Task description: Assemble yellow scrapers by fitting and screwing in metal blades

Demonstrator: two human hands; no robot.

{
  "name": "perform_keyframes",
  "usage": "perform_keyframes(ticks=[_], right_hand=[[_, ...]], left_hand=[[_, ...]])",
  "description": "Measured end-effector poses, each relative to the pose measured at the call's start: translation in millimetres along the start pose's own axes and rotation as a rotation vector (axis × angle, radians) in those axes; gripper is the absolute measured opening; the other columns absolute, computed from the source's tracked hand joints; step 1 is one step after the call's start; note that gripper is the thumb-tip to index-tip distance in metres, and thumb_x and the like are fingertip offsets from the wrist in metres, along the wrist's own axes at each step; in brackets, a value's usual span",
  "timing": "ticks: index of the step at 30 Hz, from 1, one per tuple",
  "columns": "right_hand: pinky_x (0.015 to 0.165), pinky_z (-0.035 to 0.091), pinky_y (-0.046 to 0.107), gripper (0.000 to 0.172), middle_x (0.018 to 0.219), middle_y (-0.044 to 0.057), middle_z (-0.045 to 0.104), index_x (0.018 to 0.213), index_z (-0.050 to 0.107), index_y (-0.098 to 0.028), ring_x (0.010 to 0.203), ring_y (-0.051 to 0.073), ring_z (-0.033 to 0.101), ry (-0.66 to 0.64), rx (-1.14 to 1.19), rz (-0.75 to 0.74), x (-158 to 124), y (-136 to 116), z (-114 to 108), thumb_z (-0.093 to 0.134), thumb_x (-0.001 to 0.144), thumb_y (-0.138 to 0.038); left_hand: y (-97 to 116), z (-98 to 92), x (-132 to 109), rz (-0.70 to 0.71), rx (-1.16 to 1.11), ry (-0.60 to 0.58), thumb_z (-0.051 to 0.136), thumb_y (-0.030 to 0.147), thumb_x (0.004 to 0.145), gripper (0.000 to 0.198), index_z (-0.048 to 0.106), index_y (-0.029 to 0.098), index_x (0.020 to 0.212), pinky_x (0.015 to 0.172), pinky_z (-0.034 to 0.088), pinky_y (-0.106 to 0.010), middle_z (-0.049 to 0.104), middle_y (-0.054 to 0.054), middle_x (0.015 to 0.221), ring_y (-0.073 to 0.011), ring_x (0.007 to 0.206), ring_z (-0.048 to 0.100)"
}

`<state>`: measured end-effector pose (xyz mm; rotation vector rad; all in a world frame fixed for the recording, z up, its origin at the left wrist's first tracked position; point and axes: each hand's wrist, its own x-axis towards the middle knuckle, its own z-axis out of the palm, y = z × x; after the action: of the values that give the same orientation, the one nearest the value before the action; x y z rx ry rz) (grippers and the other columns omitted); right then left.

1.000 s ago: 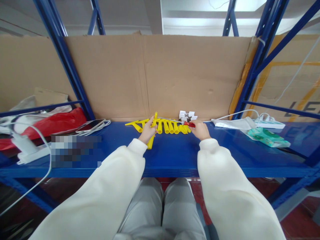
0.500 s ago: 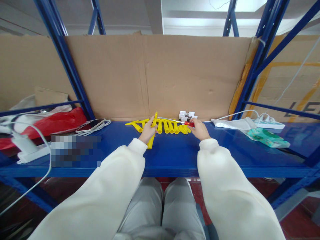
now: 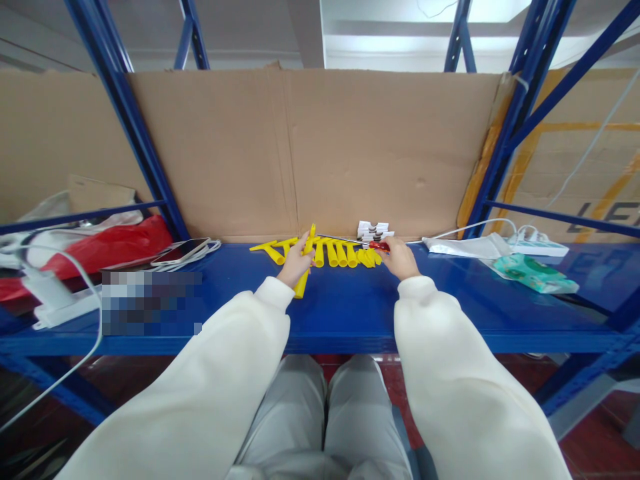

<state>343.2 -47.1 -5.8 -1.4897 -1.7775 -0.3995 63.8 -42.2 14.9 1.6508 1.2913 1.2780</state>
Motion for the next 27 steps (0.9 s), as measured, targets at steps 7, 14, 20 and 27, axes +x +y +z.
perform_keyframes(ticks=[7,14,20,27], right_hand=[[0.083,0.052,0.042,0.02,0.097,0.013,0.071,0.097,0.066,-0.02,0.093,0.029,0.066,-0.008,0.072,-0.082,1.6,2.2,4.3,0.058,0.087,-0.035],[0.065,0.048,0.033,0.019,0.09,0.008,0.071,0.094,0.058,-0.024,0.077,0.025,0.065,-0.025,0.05,0.002,-0.9,2.0,2.4,0.066,0.08,-0.035],[0.063,0.044,0.03,0.014,0.085,0.008,0.07,0.086,0.057,-0.024,0.074,0.023,0.064,-0.017,0.022,0.011,-2.8,-3.8,-2.5,0.061,0.084,-0.037],[0.064,0.045,0.031,0.017,0.085,0.009,0.071,0.087,0.062,-0.023,0.076,0.024,0.064,0.014,0.033,-0.023,-1.6,-1.2,0.2,0.059,0.086,-0.04]], left_hand=[[0.4,-1.8,0.2,-0.005,0.007,-0.001,0.049,0.006,0.091,0.072,0.032,0.03,0.157,0.042,0.041,-0.013,0.065,-0.011,0.12,-0.0036,0.052,0.058],[0.3,-1.1,0.5,-0.03,-0.007,0.008,0.051,0.008,0.092,0.072,0.031,0.029,0.158,0.043,0.04,-0.013,0.066,-0.011,0.121,-0.0047,0.056,0.061],[1.6,-1.5,-1.1,-0.018,0.011,-0.011,0.048,0.009,0.092,0.072,0.03,0.031,0.158,0.045,0.043,-0.015,0.062,-0.013,0.133,-0.0079,0.061,0.065],[1.4,-1.1,-1.4,-0.012,0.023,-0.007,0.049,0.009,0.092,0.074,0.029,0.033,0.158,0.044,0.042,-0.014,0.061,-0.012,0.134,-0.0074,0.061,0.064]])
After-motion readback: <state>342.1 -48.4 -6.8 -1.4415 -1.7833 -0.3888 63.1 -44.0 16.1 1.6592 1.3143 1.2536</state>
